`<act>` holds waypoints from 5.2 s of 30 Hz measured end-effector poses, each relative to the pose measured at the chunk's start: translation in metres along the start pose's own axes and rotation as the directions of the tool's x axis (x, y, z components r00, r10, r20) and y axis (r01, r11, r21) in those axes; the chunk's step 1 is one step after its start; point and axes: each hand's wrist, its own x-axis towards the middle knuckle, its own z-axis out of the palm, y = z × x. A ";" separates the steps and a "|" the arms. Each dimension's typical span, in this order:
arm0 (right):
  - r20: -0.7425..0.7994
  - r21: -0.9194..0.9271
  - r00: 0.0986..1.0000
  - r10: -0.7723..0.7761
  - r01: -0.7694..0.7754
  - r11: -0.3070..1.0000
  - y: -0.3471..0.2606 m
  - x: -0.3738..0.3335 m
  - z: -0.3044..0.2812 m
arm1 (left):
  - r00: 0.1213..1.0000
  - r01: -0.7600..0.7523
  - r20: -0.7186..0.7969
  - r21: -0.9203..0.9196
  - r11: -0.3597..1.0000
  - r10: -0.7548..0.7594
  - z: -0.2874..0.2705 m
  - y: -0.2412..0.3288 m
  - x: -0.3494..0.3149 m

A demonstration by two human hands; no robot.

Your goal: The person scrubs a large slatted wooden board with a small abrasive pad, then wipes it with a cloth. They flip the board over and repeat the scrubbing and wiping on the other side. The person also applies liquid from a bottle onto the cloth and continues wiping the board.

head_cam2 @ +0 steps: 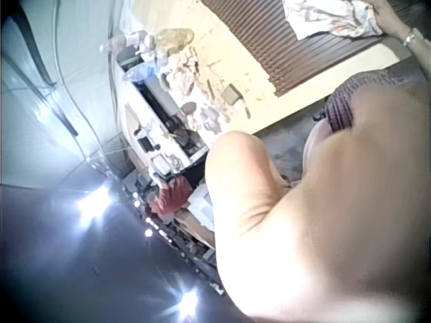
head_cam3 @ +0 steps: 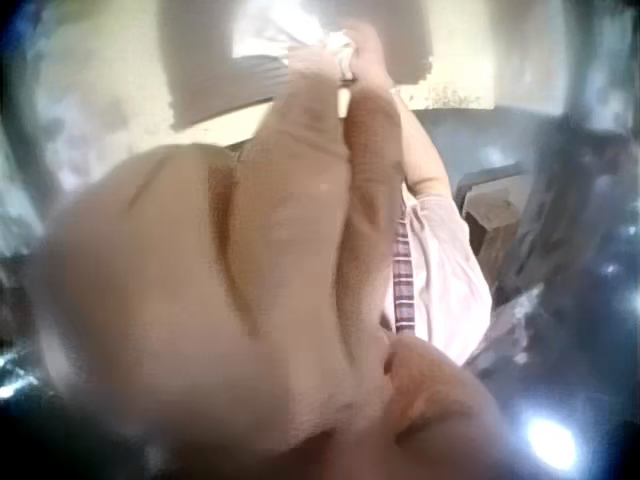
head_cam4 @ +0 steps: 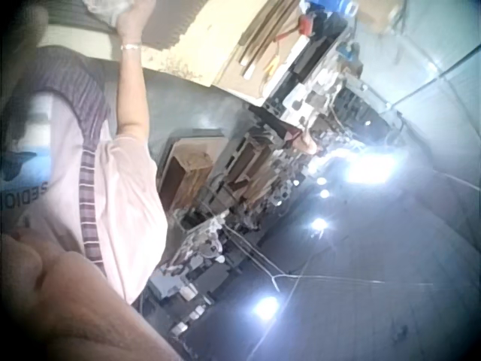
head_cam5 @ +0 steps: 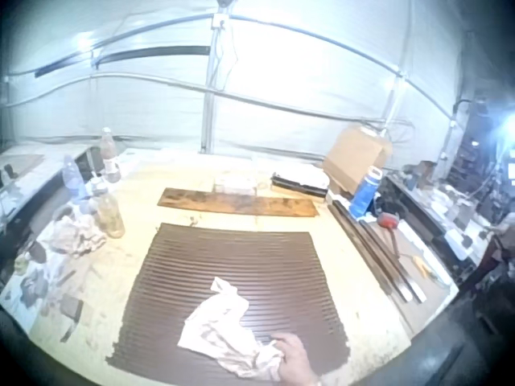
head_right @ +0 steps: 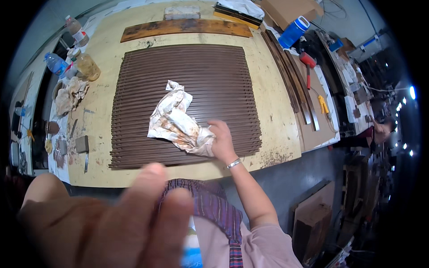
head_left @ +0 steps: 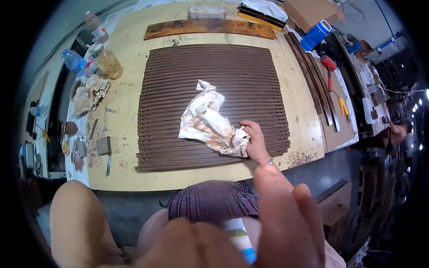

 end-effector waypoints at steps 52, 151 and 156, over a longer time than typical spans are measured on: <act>-0.304 -0.274 0.942 0.141 -0.228 0.934 -0.046 0.005 0.049 | 0.987 -0.127 0.081 -0.113 0.985 0.136 -0.042 -0.053 -0.113; 0.537 0.791 0.799 0.269 -0.588 0.169 -0.197 0.158 0.068 | 0.382 0.245 0.116 -0.969 -0.021 -0.917 0.207 -0.147 -0.269; 0.640 0.645 0.707 0.300 -0.707 0.290 -0.199 0.173 0.081 | 0.247 -0.181 0.222 -0.946 -0.270 -0.943 0.197 -0.143 -0.291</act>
